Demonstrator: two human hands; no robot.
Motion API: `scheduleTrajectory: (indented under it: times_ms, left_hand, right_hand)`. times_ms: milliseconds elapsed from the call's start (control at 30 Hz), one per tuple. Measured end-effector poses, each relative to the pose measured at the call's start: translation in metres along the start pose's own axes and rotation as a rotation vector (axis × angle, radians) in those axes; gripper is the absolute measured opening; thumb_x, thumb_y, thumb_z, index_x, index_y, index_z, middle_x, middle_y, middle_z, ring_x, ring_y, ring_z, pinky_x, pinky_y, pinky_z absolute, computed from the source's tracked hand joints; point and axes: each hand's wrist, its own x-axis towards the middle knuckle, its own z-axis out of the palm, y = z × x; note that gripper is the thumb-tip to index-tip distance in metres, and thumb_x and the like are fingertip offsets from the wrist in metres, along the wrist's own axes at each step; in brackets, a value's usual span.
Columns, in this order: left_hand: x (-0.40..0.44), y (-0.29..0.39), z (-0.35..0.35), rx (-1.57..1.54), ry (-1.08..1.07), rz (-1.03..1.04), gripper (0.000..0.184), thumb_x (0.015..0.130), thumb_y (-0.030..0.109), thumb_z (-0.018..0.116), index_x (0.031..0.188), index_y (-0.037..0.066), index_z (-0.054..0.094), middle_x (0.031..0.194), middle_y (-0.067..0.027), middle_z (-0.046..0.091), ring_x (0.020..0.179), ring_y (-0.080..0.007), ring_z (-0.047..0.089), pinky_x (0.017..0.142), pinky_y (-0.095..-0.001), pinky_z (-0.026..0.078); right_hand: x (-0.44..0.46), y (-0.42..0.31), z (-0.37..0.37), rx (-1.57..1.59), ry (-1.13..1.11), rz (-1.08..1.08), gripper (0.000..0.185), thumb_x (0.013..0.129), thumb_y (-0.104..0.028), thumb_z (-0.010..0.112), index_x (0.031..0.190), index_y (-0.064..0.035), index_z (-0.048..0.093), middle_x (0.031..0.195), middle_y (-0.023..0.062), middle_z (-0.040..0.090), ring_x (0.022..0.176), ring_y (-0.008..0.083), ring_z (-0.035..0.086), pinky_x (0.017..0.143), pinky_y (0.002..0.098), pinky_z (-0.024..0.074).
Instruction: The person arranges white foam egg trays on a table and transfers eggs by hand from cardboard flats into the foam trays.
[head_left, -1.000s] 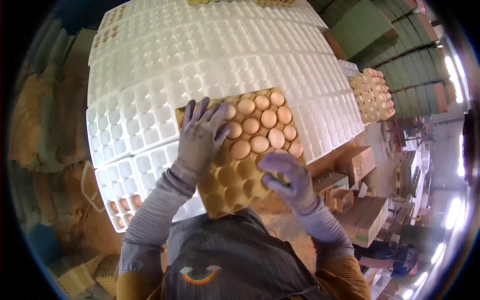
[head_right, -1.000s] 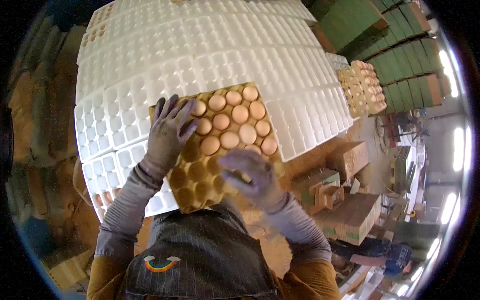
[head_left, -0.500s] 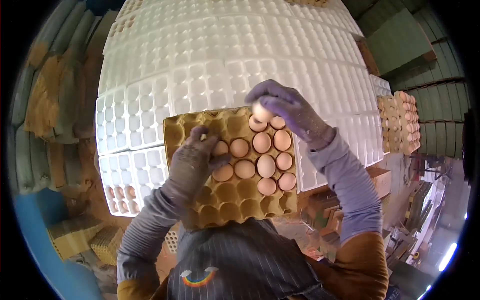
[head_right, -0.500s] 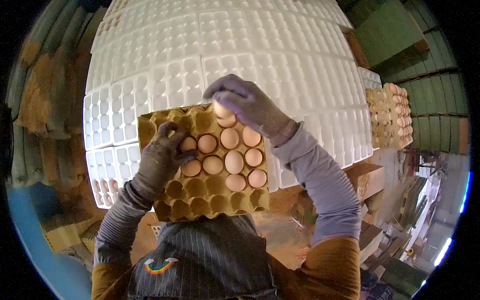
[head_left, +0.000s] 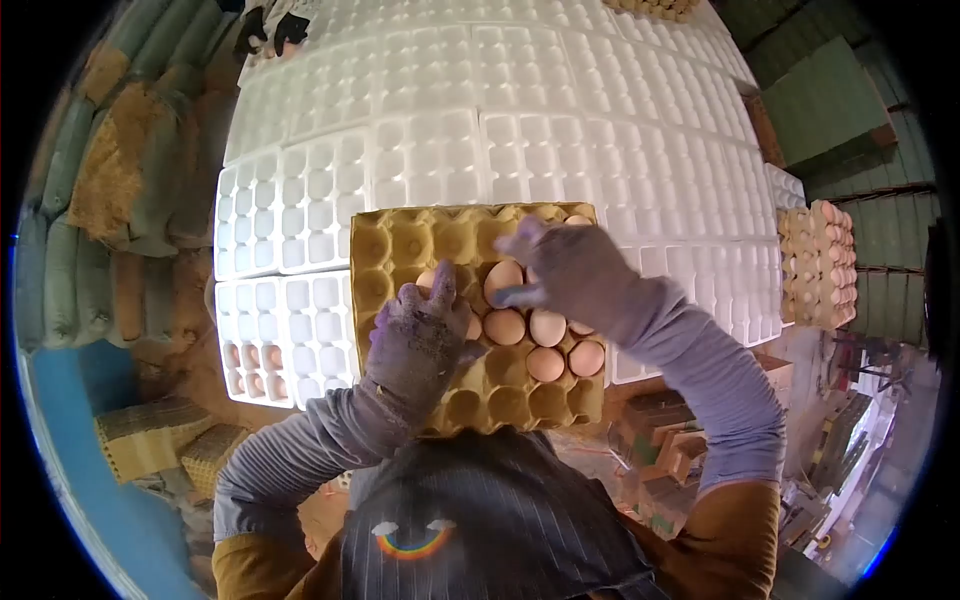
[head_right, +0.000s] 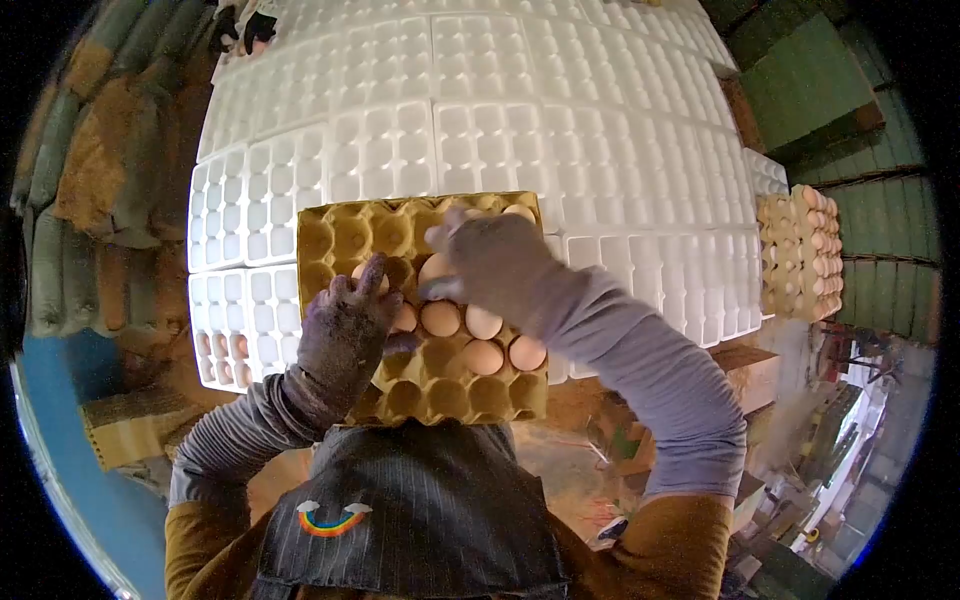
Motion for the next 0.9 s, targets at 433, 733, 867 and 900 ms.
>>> scheduleTrajectory:
  times_ms: [433, 733, 867, 900]
  left_hand:
    - [-0.055, -0.029, 0.005, -1.89, -0.176, -0.464, 0.081, 0.095, 0.069, 0.027, 0.131, 0.001, 0.051, 0.099, -0.0088, 0.065, 0.074, -0.0129, 0.059, 0.068, -0.0248, 0.05]
    - [-0.08, -0.022, 0.0, -2.297, -0.096, -0.764, 0.074, 0.094, 0.071, 0.031, 0.126, 0.007, 0.048, 0.107, -0.0087, 0.06, 0.077, -0.0124, 0.055, 0.064, -0.0243, 0.047]
    - [-0.109, -0.04, 0.018, -2.247, -0.144, -0.677, 0.074, 0.092, 0.068, 0.041, 0.133, 0.006, 0.048, 0.119, -0.0095, 0.06, 0.086, -0.0153, 0.058, 0.069, -0.0258, 0.05]
    - [-0.119, -0.048, 0.016, -2.22, -0.173, -0.654, 0.074, 0.093, 0.067, 0.041, 0.132, 0.005, 0.048, 0.116, -0.0092, 0.061, 0.088, -0.0152, 0.059, 0.071, -0.0257, 0.051]
  right_hand:
    - [0.016, -0.02, -0.008, -0.291, -0.375, 0.007, 0.042, 0.083, -0.045, 0.065, 0.102, -0.0073, 0.063, 0.098, 0.0105, 0.06, 0.093, 0.0259, 0.064, 0.078, 0.0383, 0.0505]
    - [-0.02, -0.007, -0.027, 0.774, -0.057, -0.075, 0.026, 0.081, -0.018, 0.07, 0.104, -0.0081, 0.065, 0.129, 0.0095, 0.054, 0.1, 0.0222, 0.061, 0.082, 0.0356, 0.0519]
    - [-0.037, -0.053, 0.008, 0.002, 0.001, -0.011, 0.039, 0.069, -0.023, 0.079, 0.102, -0.0107, 0.062, 0.14, 0.0089, 0.047, 0.11, 0.0313, 0.054, 0.088, 0.0401, 0.0501]
    - [-0.039, -0.065, 0.019, -0.404, 0.032, 0.069, 0.045, 0.065, -0.028, 0.082, 0.101, -0.0119, 0.061, 0.143, 0.0087, 0.045, 0.114, 0.0352, 0.051, 0.09, 0.0422, 0.0494]
